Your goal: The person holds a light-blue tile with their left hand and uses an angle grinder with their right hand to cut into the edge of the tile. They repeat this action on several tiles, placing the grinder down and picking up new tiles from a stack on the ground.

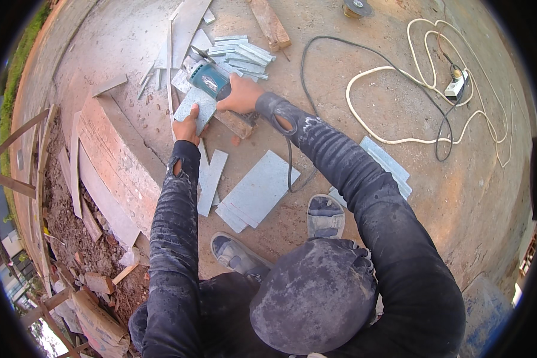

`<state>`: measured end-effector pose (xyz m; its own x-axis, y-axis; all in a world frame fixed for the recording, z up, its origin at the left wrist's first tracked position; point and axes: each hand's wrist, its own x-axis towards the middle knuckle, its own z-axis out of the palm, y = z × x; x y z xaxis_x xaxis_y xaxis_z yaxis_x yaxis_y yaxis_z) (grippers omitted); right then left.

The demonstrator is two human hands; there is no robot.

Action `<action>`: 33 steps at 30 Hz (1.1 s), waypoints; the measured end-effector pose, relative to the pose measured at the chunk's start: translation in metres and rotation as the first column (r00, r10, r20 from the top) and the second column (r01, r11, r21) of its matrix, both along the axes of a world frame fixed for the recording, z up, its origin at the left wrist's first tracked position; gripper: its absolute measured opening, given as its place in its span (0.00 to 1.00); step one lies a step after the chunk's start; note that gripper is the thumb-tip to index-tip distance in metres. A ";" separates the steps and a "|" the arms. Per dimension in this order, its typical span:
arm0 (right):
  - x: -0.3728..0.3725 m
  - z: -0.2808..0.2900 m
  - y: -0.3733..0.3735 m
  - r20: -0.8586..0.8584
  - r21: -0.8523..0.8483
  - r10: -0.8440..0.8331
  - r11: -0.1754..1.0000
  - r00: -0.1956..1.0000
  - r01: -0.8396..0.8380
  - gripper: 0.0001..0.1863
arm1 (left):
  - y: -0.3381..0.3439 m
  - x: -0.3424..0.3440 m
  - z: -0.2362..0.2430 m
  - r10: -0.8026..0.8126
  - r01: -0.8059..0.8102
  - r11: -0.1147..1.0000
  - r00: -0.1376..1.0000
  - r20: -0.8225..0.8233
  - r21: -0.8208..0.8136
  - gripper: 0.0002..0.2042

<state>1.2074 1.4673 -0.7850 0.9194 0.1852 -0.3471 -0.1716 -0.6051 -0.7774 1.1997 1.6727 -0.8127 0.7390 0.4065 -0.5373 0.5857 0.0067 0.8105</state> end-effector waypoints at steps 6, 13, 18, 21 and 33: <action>-0.005 0.002 -0.002 -0.004 0.023 0.000 1.000 1.000 0.000 0.49 | 0.003 0.000 -0.002 -0.028 0.028 1.000 1.000 0.005 0.005 0.17; -0.013 0.001 -0.008 0.033 0.037 -0.002 0.999 0.999 0.001 0.48 | 0.002 0.000 -0.002 -0.042 0.042 0.999 0.999 0.016 -0.004 0.18; -0.019 0.007 -0.011 0.014 0.034 0.006 0.999 1.000 -0.007 0.48 | 0.002 -0.001 0.000 -0.038 0.038 0.999 0.999 0.013 0.001 0.18; -0.022 0.007 -0.013 0.029 0.038 0.001 0.999 1.000 -0.002 0.48 | 0.004 0.000 0.000 -0.066 0.066 0.998 0.998 -0.017 0.005 0.18; -0.038 0.009 -0.022 0.038 0.046 -0.020 0.999 0.999 0.019 0.45 | 0.002 -0.001 0.001 -0.070 0.070 0.998 0.997 -0.028 0.002 0.17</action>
